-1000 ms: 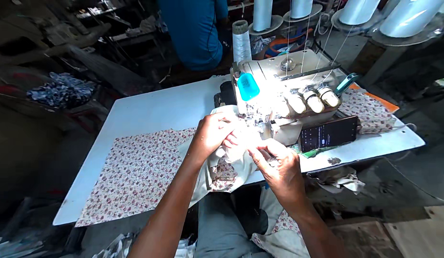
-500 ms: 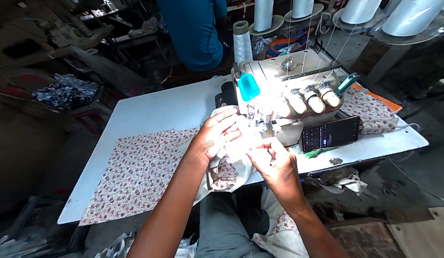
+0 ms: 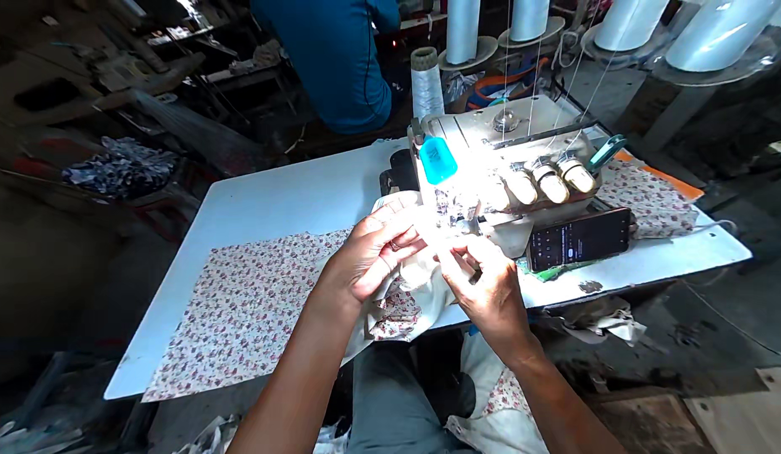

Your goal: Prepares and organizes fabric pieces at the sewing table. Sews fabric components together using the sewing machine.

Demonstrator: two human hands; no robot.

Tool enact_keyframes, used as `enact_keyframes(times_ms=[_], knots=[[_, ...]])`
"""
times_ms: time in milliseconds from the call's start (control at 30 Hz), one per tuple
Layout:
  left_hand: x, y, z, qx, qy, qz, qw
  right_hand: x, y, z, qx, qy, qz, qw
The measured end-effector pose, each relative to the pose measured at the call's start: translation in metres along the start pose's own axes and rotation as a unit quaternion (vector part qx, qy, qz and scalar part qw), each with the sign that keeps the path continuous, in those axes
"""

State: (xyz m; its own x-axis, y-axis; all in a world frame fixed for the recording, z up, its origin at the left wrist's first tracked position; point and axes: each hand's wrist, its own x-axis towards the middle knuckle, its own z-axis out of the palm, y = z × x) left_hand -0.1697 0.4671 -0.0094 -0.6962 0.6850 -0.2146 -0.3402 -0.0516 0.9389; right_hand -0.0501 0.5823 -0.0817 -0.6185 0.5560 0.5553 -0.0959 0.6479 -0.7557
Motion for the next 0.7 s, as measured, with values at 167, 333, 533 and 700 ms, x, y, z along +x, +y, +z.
enact_keyframes(times_ms=[167,333,533,700], knots=[[-0.030,0.023,0.015,0.071,0.040,0.157,0.984,0.025,-0.004,0.007,0.098,-0.025,-0.017,0.995],[-0.026,0.020,0.016,0.128,0.085,0.200,0.968,0.034,-0.006,0.014,0.133,-0.028,-0.011,0.991],[-0.007,0.011,0.006,0.026,0.081,0.153,0.985,0.026,-0.001,0.007,0.177,-0.040,-0.007,0.983],[-0.001,0.010,0.001,-0.060,0.052,0.117,0.990,0.024,0.007,0.007,0.174,-0.043,0.015,0.984]])
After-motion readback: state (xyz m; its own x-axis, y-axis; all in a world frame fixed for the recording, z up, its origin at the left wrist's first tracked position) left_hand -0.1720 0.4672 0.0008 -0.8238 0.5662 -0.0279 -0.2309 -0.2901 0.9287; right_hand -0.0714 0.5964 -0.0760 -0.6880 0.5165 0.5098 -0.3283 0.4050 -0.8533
